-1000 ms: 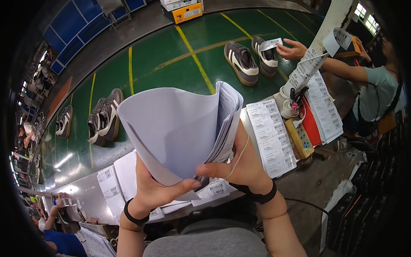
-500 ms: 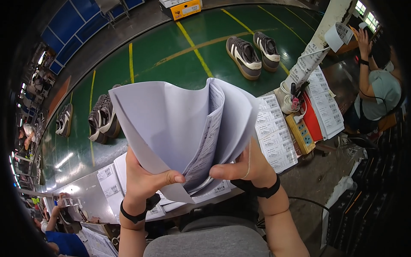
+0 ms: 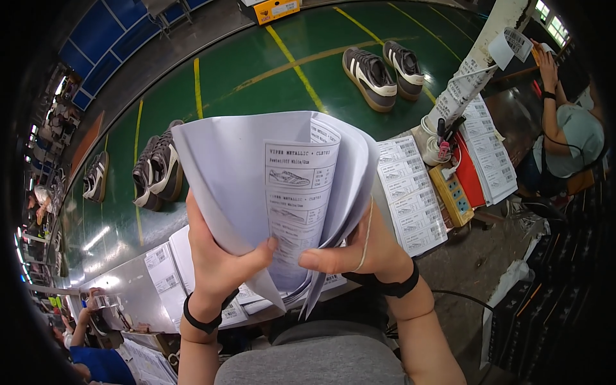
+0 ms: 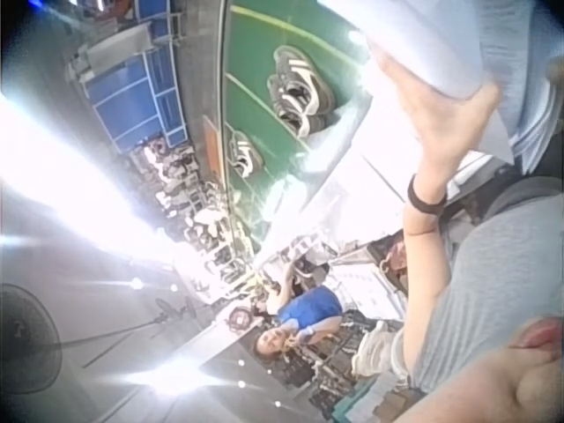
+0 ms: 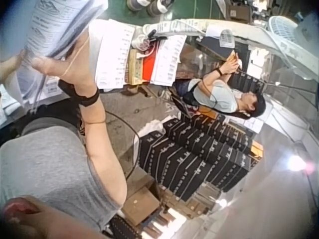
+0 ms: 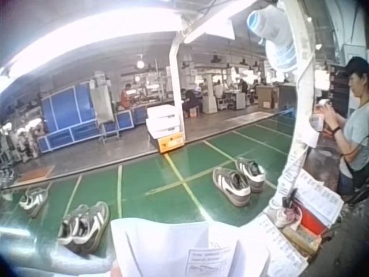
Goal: Processing footwear by matching and applying barcodes and industrial labels to shoes and paperwork.
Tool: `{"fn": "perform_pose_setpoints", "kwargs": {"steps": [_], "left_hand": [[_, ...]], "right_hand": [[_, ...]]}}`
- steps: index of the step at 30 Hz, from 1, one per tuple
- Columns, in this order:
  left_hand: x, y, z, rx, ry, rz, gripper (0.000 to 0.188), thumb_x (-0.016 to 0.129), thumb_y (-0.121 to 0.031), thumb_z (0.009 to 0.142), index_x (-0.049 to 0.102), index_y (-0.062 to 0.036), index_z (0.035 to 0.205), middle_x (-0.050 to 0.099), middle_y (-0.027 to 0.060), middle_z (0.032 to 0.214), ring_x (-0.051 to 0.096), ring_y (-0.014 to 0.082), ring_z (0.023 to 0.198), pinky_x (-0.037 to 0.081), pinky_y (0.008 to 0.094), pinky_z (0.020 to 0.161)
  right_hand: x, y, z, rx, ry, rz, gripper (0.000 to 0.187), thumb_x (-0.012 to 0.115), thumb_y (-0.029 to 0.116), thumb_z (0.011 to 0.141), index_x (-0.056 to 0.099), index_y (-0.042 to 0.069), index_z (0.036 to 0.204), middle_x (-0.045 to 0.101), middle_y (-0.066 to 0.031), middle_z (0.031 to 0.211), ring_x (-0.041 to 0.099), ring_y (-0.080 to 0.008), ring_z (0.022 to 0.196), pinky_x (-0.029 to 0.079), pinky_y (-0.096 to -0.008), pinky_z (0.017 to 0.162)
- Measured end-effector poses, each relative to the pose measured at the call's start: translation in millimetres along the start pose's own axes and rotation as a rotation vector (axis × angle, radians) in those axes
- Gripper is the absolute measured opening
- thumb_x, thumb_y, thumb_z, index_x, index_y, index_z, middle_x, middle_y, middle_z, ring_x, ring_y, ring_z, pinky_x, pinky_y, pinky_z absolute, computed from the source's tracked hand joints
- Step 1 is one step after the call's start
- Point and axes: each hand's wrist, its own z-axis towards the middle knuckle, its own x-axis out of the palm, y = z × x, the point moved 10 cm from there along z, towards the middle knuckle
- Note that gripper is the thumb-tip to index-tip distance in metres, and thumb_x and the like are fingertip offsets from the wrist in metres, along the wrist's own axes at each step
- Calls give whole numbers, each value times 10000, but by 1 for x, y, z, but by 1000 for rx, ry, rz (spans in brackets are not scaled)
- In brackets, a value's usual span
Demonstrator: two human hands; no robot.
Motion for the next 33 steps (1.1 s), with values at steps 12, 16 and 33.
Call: {"fn": "perform_pose_setpoints", "kwargs": {"steps": [12,16,33], "left_hand": [[-11,-3,4,67,-5,355,1084,680,-112,580,134,86,1495,523,260,1282,590,333,1119,460,390,971],[-20,23,8,-68,62,148,1068,674,-105,585,142,88,1492,542,227,1271,600,288,1107,476,375,954],[-24,-1,-1,109,-2,395,1151,841,-198,636,133,67,1504,427,299,1375,517,352,1227,434,426,1017]], "right_hand": [[11,-11,5,79,-64,163,804,734,201,725,380,-48,1404,571,-160,1249,556,-251,1183,443,-350,1015],[8,-29,-1,241,-51,254,824,728,243,697,399,-51,1393,580,-186,1242,578,-278,1163,472,-357,988],[22,-34,0,281,-166,178,970,717,320,586,358,-88,1389,562,-267,1249,638,-366,1068,564,-427,898]]}}
